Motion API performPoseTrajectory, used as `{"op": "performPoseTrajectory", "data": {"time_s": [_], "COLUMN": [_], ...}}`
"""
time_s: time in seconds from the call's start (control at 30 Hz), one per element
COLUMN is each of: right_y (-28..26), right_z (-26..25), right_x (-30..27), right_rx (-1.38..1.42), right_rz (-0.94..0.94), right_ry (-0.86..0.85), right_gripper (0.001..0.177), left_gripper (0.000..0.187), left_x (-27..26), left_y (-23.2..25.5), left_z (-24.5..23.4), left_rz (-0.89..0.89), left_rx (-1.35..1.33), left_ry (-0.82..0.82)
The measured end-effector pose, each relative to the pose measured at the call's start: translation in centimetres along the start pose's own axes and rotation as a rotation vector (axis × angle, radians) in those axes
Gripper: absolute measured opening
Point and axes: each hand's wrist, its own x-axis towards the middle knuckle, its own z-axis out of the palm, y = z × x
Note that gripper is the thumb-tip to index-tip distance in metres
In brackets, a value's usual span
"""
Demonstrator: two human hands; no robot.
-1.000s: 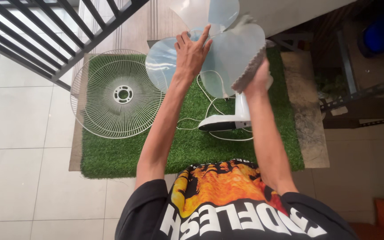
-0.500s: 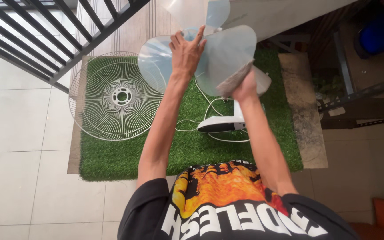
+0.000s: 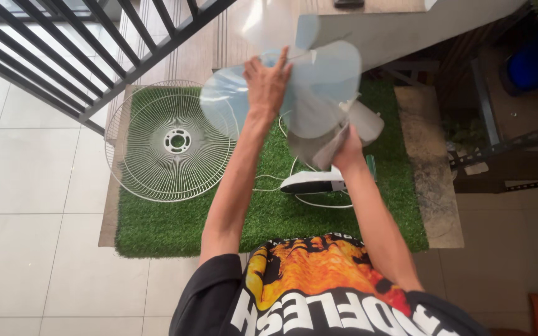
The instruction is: The person wipes the blades and the front grille of a disassembled pedestal fan using a cloth. The fan blades and motor housing are placed on a green mat on the floor, and the person systematically cleans each component by hand.
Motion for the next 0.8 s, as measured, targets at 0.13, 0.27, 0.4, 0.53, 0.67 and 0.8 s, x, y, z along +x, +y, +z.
{"op": "performPoseTrajectory", "data": {"time_s": [0.13, 0.27, 0.4, 0.53, 0.67, 0.8], "right_y": [-3.7, -4.9, -1.0, 0.0, -2.3, -5.7], "right_z": [2.0, 5.9, 8.6, 8.2, 6.3, 4.7], "right_x": [-0.7, 1.0, -1.7, -4.2, -1.2, 1.5], "right_rx": [-0.165, -0.231, -0.081, -0.105, -0.470, -0.385], "right_rz": [-0.138, -0.146, -0.020, -0.055, -0.213, -0.373], "right_ry": [-0.065, -0.182, -0.119, 0.031, 0.406, 0.391], "right_gripper": [0.053, 0.057, 0.063, 0.069, 0.065, 0.040], "left_gripper": [0.046, 0.046, 0.047, 0.048, 0.059, 0.082], "left_x": [-0.2, -2.5, -1.9, -1.2, -2.8, -4.9], "left_y": [-1.2, 1.8, 3.0, 2.4, 3.5, 3.2], "left_z": [-1.1, -0.5, -1.1, -2.1, -2.2, -2.7], "left_rz": [-0.048, -0.027, -0.156, -0.257, -0.398, -0.492], "left_rx": [-0.005, -0.008, -0.027, 0.048, -0.231, -0.528], "left_ry": [-0.109, 0.045, 0.012, 0.123, 0.095, 0.221]}}
